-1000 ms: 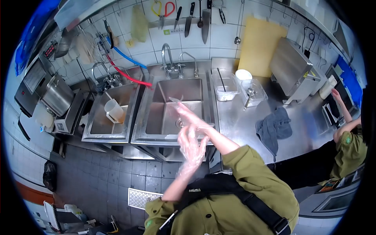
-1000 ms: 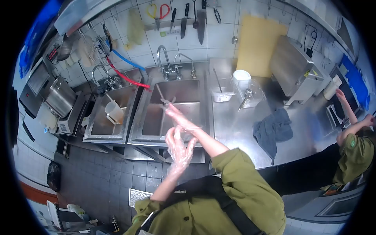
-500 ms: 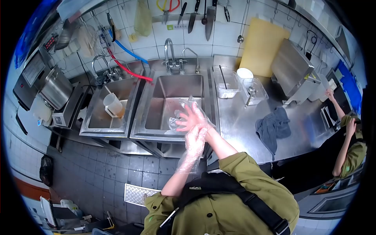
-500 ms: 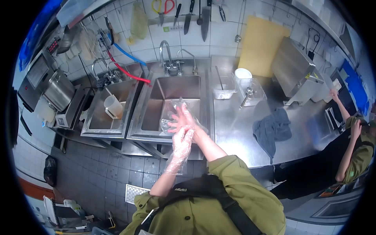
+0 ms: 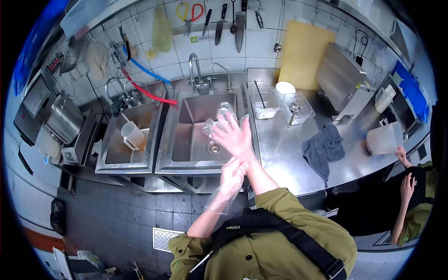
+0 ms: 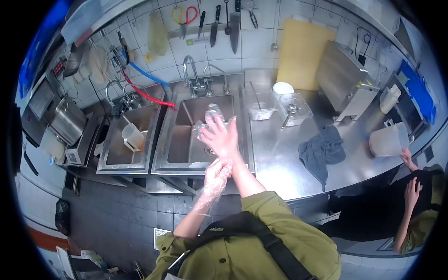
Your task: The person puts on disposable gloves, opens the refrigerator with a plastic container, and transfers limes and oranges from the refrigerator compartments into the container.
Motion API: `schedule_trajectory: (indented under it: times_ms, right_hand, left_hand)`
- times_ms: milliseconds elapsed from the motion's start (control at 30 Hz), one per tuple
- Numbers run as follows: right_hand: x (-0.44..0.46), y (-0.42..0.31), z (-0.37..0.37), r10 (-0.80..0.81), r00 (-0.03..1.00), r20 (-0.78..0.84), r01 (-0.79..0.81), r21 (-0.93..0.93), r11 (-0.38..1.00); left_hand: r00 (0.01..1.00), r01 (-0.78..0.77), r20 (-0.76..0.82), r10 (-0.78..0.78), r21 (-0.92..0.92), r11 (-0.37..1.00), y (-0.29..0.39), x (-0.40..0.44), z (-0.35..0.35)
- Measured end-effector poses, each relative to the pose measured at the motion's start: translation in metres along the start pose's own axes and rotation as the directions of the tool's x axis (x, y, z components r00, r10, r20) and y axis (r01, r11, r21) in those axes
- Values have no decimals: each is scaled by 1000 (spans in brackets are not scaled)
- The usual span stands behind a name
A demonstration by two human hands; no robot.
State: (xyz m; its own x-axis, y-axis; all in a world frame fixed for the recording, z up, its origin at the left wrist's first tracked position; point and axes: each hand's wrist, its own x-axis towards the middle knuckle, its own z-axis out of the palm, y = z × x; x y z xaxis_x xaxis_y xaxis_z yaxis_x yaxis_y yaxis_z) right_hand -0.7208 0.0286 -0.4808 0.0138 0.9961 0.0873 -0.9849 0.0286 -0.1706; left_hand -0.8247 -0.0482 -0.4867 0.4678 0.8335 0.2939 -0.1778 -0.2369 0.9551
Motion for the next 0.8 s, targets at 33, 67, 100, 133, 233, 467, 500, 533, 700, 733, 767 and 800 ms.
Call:
schedule_trajectory:
  times_ms: [33,67,100,133,233,467,500,533,700,733,767,800]
  right_hand:
    - [1,-2,4,73,990,123,-29,-330,944]
    - [-1,1,9,59,997,49,2,-776,630]
    - [2,6,2,-80,994,75,74,-997,-12]
    - [4,8,-7,-171,971,168,17,-759,-651]
    - [-3,10,-15,-159,926,343,6,-434,-901]
    - [-8,5,-19,-15,909,417,121,-298,-947]
    - [-8,4,-18,-3,917,399,116,-274,-955]
    - [-7,3,-17,7,925,380,110,-250,-962]
    - [-6,-20,-21,-5,950,313,92,-297,-951]
    - [-2,-25,-22,-4,956,295,77,-260,-963]
    - [-1,-26,-25,2,963,271,65,-224,-972]
    - [0,-24,-34,3,962,272,59,-197,-979]
  left_hand:
    - [1000,6,5,-6,-33,999,2,-3,1]
    - [998,-67,-1,68,206,976,5,-5,-4]
    - [990,-134,14,142,426,895,11,-8,-14]
    - [976,-196,49,211,620,760,21,-10,-18]
    - [941,-99,-116,317,803,587,49,3,-12]
    - [976,-13,-143,162,708,706,-12,32,-9]
    - [983,54,-165,78,669,741,-11,34,-8]
    - [983,122,-181,-9,627,769,-6,34,-6]
    - [945,-295,141,294,755,585,8,19,-3]
    - [944,-293,139,300,772,564,3,20,-1]
    - [944,-285,133,301,789,544,-6,20,3]
    - [943,-277,124,307,806,524,-11,22,7]
